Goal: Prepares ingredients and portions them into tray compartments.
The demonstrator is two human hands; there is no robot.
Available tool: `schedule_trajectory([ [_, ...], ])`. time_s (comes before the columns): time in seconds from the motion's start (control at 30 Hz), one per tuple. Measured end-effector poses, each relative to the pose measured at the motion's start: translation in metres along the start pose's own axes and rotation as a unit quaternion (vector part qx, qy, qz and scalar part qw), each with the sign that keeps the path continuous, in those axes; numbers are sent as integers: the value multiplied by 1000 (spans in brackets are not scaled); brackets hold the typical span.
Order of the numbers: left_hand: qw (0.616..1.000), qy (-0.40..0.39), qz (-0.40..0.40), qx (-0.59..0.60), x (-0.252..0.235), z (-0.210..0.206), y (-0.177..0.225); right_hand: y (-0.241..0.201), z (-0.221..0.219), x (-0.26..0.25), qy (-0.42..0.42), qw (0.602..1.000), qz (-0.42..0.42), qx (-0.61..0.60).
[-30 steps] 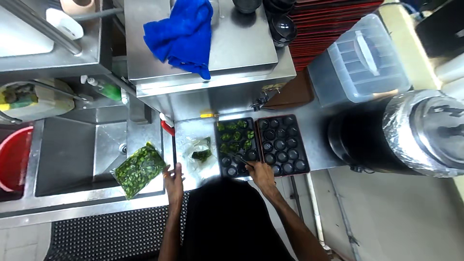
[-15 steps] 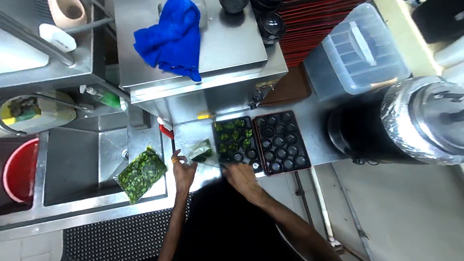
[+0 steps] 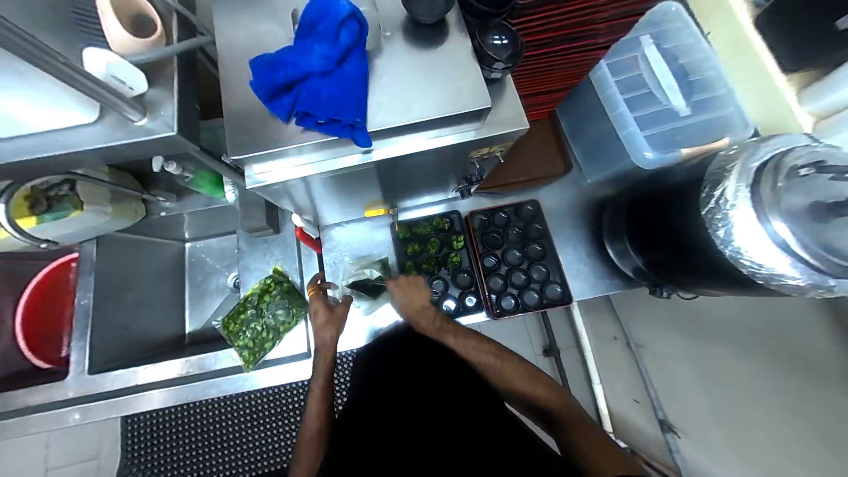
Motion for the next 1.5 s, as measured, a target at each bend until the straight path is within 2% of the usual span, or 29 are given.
schedule_trajectory([
  [0.2, 1000, 9, -8, 4, -4, 1, -4, 15, 7, 22, 10, 1000, -21, -17],
  [0.43, 999, -19, -17, -20, -4, 6, -6, 72, -7, 42, 44, 986, -38, -159],
  [0.7, 999, -23, -6, 30, -1, -4, -11, 121, -19, 87, 94, 957, -11, -274],
  [0.83, 1000, -6, -11, 17, 0, -4, -11, 152, -32, 101, 97, 950, -58, -290],
  [0.93, 1000, 15, -23, 1, 4, -5, -6, 169, -49, 98, 82, 956, -121, -256],
  [1.03, 1000, 17, -3, 1, 13, -10, 1, 170, -67, 85, 45, 962, -167, -213],
  [1.17, 999, 35, 0, -13, 22, -22, 2, 166, -79, 77, 41, 969, -180, -166],
  [1.3, 998, 45, -31, -38, 24, -27, -2, 159, -52, 95, 69, 967, -180, -164],
  [1.5, 994, 28, -61, -81, 18, -31, 1, 140, -16, 106, 105, 973, -121, -165],
])
Point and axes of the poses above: each hand's wrist, its own x-axis away from the middle knuckle, its own z-axis out of the back of the hand, y = z × x, the point moved 2 cm from there along -x, towards the middle knuckle, and after that the axes turned 3 degrees about -z, right-handed, at the moved point
